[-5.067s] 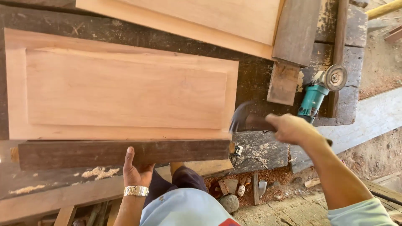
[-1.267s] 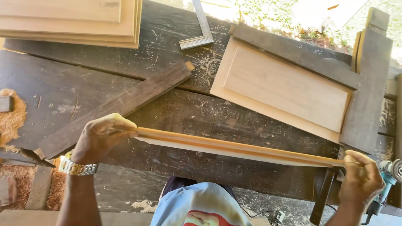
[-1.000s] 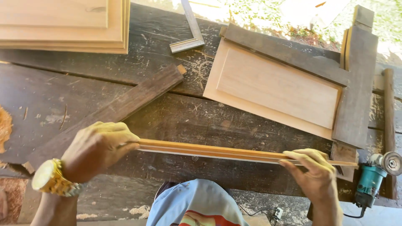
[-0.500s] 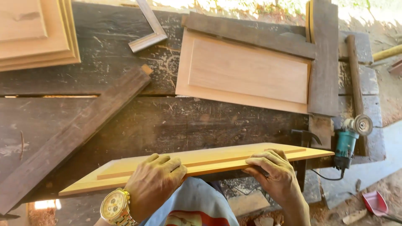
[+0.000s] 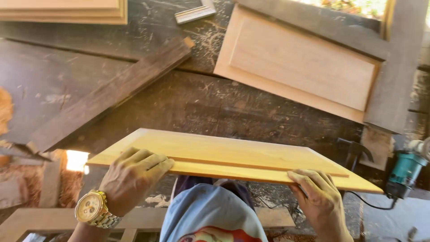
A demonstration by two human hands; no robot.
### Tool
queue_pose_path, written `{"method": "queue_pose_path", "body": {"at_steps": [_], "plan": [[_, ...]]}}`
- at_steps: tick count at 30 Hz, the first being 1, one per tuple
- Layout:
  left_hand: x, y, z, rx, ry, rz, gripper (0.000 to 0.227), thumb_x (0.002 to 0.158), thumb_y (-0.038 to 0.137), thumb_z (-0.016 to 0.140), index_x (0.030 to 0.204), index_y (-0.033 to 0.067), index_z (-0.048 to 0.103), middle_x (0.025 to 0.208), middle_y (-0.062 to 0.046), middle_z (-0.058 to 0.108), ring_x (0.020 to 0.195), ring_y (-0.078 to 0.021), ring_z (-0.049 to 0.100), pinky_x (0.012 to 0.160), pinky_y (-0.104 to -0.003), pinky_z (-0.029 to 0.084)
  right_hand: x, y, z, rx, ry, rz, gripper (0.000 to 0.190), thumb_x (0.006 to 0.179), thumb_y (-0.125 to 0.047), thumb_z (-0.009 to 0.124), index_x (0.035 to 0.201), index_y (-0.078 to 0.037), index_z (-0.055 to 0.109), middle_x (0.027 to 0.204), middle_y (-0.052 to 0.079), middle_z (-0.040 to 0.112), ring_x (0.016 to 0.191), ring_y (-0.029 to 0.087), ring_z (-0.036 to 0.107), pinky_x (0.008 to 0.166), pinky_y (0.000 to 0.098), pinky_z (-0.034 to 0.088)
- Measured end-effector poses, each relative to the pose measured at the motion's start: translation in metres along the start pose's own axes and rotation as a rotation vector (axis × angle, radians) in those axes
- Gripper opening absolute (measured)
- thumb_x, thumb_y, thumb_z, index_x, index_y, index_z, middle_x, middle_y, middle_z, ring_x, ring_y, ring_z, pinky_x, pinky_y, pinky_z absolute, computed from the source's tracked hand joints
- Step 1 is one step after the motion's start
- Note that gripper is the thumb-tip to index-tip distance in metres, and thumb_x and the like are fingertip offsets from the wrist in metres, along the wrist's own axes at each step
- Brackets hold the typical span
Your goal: Sanding a wood panel with an angle grinder and assembling wooden frame pieces using a hammer.
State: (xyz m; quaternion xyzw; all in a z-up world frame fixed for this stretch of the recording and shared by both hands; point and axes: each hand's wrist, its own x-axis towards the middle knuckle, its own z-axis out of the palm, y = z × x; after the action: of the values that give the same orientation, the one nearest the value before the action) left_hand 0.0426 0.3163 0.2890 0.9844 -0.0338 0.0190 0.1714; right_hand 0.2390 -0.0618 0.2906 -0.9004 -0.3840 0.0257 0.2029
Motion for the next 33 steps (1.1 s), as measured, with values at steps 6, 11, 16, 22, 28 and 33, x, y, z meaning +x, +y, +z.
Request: {"method": "queue_pose_path", "body": {"at_steps": [6, 11, 16, 22, 28, 33], "plan": [[-0.038, 0.033, 0.007, 0.034, 0.086, -0.104, 0.032, 0.075, 0.008, 0.071, 0.107, 0.0076, 0.075, 0.108, -0.008, 0.077, 0.097, -0.0237, 0.072, 0.085, -0.042, 0.056, -0.036, 0.003, 0.005, -0.010, -0.136, -0.033, 0.043, 0.063, -0.006, 0.083, 0.105, -0.013, 0.075, 0.106, 0.003, 0.073, 0.102, 0.023, 0.069, 0.089, 0.0373, 0.055], [-0.070, 0.045, 0.051, 0.133, 0.161, -0.134, 0.028, 0.087, 0.002, 0.073, 0.115, 0.0077, 0.073, 0.123, -0.013, 0.072, 0.119, -0.0275, 0.067, 0.107, -0.043, 0.053, -0.054, 0.006, 0.015, -0.033, -0.115, -0.159, 0.045, 0.068, -0.008, 0.082, 0.112, -0.013, 0.074, 0.111, 0.002, 0.073, 0.101, 0.021, 0.067, 0.091, 0.0366, 0.055], [-0.076, 0.070, 0.086, 0.171, 0.140, -0.091, 0.036, 0.084, 0.002, 0.072, 0.120, 0.0037, 0.072, 0.127, -0.018, 0.070, 0.121, -0.0310, 0.065, 0.107, -0.045, 0.050, -0.071, 0.007, 0.026, -0.072, -0.076, -0.196, 0.046, 0.072, -0.011, 0.082, 0.117, -0.018, 0.074, 0.114, -0.002, 0.073, 0.102, 0.018, 0.067, 0.092, 0.0370, 0.055], [-0.063, 0.130, 0.102, 0.142, 0.168, -0.141, 0.028, 0.090, 0.014, 0.069, 0.116, 0.0042, 0.072, 0.125, -0.017, 0.071, 0.120, -0.0359, 0.067, 0.108, -0.049, 0.050, -0.098, 0.033, 0.058, -0.100, -0.114, -0.208, 0.051, 0.072, -0.016, 0.086, 0.120, -0.029, 0.073, 0.112, -0.004, 0.073, 0.099, 0.018, 0.069, 0.095, 0.0402, 0.055], [-0.076, 0.135, 0.106, 0.004, 0.312, -0.201, 0.025, 0.094, 0.015, 0.068, 0.118, 0.0091, 0.073, 0.127, -0.011, 0.073, 0.121, -0.0301, 0.067, 0.110, -0.046, 0.050, -0.114, 0.097, 0.101, -0.173, -0.122, -0.367, 0.058, 0.069, -0.019, 0.082, 0.125, -0.030, 0.071, 0.111, -0.001, 0.074, 0.100, 0.018, 0.070, 0.101, 0.0402, 0.057], [-0.065, 0.122, 0.093, 0.002, 0.386, -0.182, 0.024, 0.097, 0.015, 0.066, 0.120, 0.0109, 0.072, 0.128, -0.007, 0.072, 0.123, -0.0253, 0.067, 0.110, -0.042, 0.051, -0.083, 0.106, 0.090, -0.245, -0.186, -0.318, 0.055, 0.072, -0.026, 0.089, 0.125, -0.032, 0.072, 0.106, -0.001, 0.075, 0.099, 0.021, 0.071, 0.100, 0.0409, 0.057]]}}
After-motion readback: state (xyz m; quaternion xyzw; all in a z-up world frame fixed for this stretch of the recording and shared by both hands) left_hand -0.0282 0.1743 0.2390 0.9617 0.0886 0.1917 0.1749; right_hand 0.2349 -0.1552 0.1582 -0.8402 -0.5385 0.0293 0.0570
